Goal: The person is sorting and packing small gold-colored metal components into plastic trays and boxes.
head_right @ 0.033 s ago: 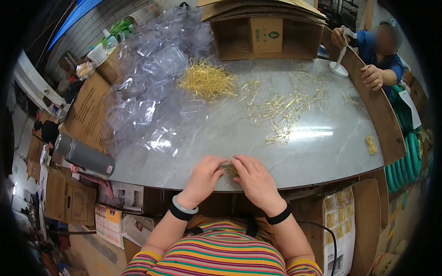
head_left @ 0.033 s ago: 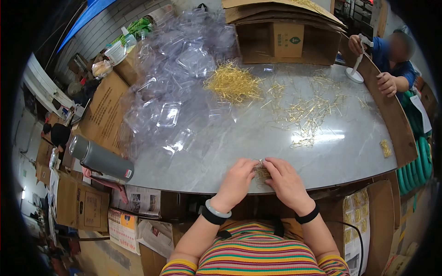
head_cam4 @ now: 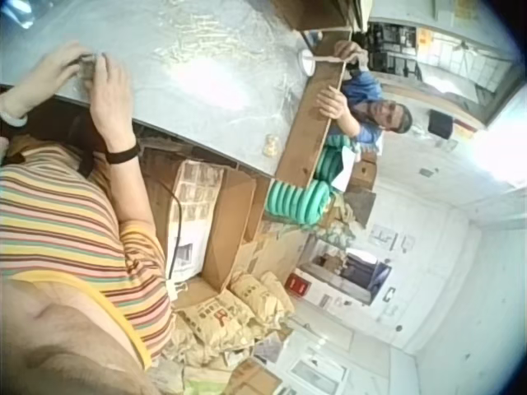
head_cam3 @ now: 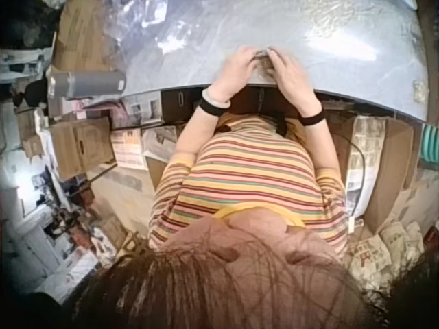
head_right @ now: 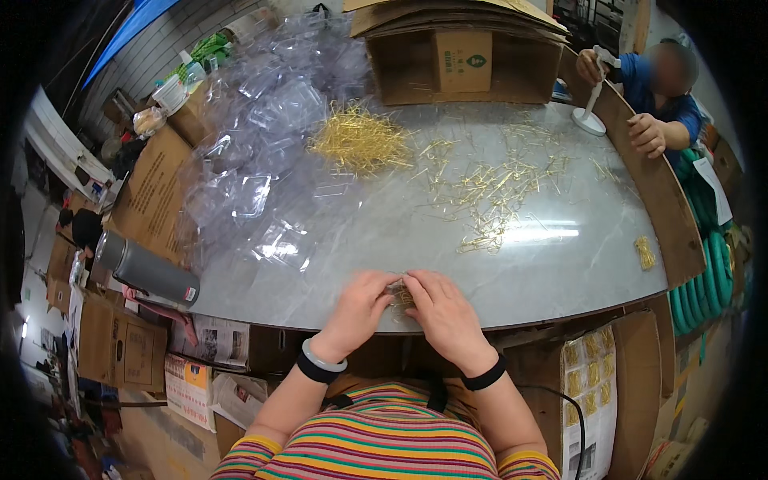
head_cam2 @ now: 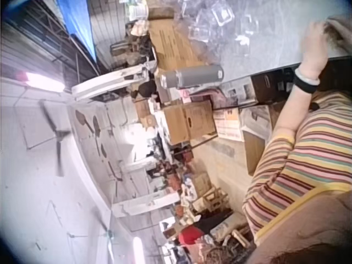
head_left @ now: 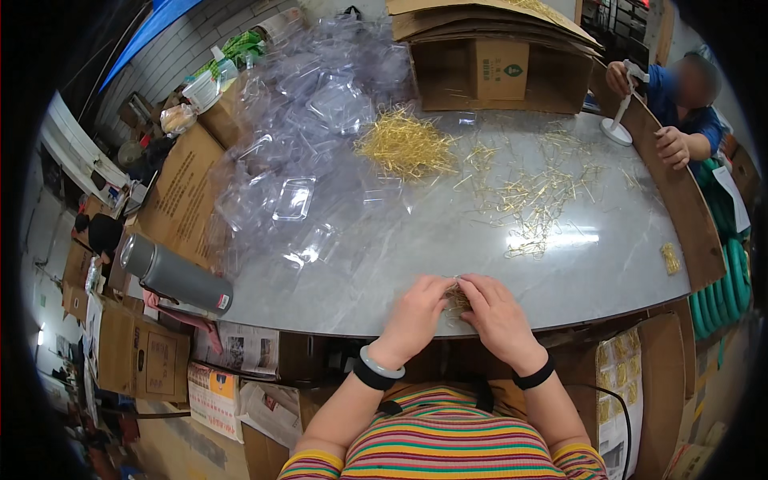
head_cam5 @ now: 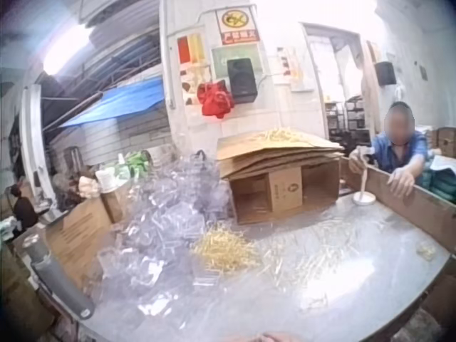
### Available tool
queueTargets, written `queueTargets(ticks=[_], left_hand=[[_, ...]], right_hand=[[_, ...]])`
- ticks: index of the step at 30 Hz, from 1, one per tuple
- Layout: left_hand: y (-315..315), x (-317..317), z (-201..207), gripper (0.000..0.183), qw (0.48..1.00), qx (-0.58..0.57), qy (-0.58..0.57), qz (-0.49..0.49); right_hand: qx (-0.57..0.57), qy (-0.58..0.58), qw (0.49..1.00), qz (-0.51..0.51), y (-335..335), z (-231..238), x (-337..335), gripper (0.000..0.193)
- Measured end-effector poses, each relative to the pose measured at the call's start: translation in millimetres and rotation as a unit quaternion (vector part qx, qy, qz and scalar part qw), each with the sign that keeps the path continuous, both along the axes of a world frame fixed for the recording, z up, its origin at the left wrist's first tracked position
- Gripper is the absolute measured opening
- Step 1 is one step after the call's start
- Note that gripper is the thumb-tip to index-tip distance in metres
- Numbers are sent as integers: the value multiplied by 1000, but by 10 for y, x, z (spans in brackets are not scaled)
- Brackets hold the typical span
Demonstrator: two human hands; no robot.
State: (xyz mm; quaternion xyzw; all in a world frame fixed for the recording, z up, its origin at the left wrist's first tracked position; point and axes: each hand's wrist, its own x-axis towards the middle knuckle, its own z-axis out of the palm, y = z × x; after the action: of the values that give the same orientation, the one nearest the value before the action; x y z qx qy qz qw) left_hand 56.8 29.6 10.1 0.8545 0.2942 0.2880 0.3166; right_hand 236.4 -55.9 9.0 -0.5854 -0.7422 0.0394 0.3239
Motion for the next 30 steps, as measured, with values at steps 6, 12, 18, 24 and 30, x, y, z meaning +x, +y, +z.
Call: queueTargets(ticks=[6,12,18,24,30], left_hand=[[-10,-49,106,61,998,59,32,-19],[33,-87,-61,75,991,62,96,-72],[-107,60,-123,77,997,-6,60,-44],[-113,161,-53,70,990,89,69,-79],[-64,166,-103,66,989,58,90,-103]], right_hand=[[-21,81,996,-2,-29,-21,88,55],[-44,62,995,57,6,-75,150,58],[-9,166,986,32,-57,-68,161,50],[-4,166,980,-113,-265,-122,-33,63],[-31,242,970,24,-47,-32,1,80]])
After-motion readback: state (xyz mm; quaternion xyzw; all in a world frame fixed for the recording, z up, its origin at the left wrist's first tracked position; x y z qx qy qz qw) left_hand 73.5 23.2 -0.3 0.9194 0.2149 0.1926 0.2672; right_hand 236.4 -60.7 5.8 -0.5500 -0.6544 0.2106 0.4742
